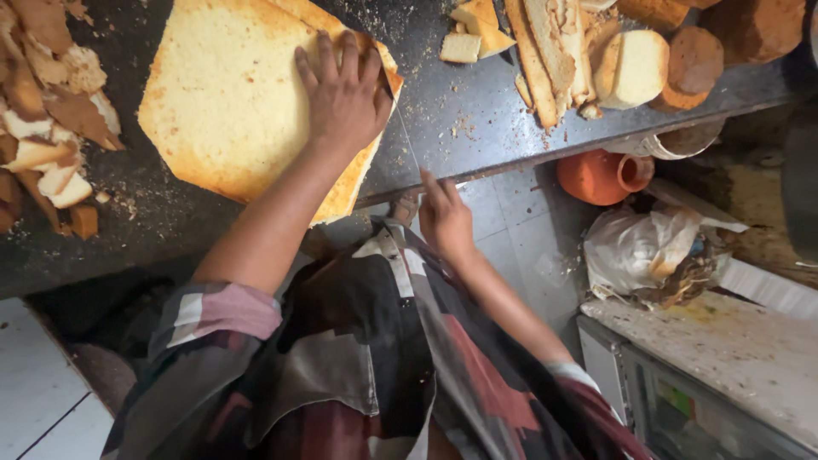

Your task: The person trims the crusts and edges from bread slabs using a knife and turns them by hand.

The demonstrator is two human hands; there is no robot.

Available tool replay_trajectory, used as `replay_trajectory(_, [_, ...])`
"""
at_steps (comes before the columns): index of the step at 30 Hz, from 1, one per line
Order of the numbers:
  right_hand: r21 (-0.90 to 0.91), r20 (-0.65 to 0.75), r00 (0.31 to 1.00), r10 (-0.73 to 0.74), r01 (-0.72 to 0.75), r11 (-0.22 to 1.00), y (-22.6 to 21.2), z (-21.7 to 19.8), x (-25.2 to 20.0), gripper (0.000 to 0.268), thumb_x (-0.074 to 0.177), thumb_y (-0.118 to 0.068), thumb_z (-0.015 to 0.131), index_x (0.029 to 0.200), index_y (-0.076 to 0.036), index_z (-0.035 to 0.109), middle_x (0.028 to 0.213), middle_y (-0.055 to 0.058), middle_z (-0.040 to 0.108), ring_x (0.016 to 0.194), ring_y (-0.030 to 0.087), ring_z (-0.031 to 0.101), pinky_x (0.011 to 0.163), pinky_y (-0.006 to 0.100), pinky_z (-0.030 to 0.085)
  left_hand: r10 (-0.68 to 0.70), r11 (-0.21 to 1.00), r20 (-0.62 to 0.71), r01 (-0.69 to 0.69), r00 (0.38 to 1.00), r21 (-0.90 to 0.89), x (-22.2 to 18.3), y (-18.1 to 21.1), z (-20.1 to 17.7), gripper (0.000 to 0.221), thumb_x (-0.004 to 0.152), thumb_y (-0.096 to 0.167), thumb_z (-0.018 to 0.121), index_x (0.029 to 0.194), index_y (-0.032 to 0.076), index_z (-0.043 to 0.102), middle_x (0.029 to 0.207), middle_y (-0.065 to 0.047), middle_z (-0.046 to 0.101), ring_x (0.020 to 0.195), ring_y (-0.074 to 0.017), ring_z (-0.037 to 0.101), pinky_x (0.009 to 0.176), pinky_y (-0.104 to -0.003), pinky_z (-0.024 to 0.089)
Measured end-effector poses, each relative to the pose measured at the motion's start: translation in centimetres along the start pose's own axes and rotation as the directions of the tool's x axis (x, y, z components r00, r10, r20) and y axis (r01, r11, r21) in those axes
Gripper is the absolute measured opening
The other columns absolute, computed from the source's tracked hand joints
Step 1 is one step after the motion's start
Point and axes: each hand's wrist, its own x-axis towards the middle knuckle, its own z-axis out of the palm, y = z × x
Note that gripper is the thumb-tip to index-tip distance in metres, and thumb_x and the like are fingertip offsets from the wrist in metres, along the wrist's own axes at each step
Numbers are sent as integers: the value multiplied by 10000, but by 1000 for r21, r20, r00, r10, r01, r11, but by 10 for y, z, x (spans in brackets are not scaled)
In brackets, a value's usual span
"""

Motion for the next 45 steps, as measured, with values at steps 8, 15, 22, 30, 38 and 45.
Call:
replay_trajectory(8, [13,-10,997,-74,74,997,25,20,31,498,924,-20,634,1416,-63,576,1128,222,638,907,430,654,765,480,561,-8,1000,41,8,999,-21,0,2,-2,566,990,402,550,1440,59,548,1551,-270,414,1455,-551,271,1115,-804,136])
replay_trajectory(15, [0,60,998,-5,5,1000,45,23,7,507,878,-35,669,1380,-70,608,1035,227,632,850,439,648,699,488,548,-4,999,3,4,1000,-42,-2,3,-2,538,1015,398,538,1432,59,551,1543,-276,422,1439,-560,277,1104,-806,136])
replay_trajectory(22, [46,37,998,51,-53,998,53,38,-4,449,919,-39,658,1365,-67,608,1085,229,639,853,430,657,716,475,554,1,999,16,0,1000,-54,0,2,-11,546,1023,414,529,1440,61,546,1551,-285,420,1450,-553,273,1126,-790,134])
replay_trajectory(30, [-17,-91,991,98,-100,995,71,33,-30,405,960,-54,629,1364,-70,627,1059,179,661,897,415,671,779,460,562,2,997,63,3,998,-78,-1,-14,2,621,1038,471,538,1510,68,518,1597,-269,357,1484,-542,224,1143,-782,130])
replay_trajectory(38, [138,-106,959,263,-248,959,12,39,59,716,977,-336,737,1552,-96,385,1472,226,496,1386,411,481,1174,494,400,-418,833,314,498,852,-242,-2,-190,-107,1032,902,629,738,1647,121,237,1679,-230,264,1531,-425,244,1198,-588,246])
replay_trajectory(45, [756,492,639,592,-651,74,-64,77,106,884,921,-367,662,1611,-249,121,1565,83,386,1386,273,421,1026,562,434,-285,525,576,627,766,-575,-16,-222,-90,1100,812,518,822,1634,70,246,1586,-187,461,1482,-319,415,1217,-438,318])
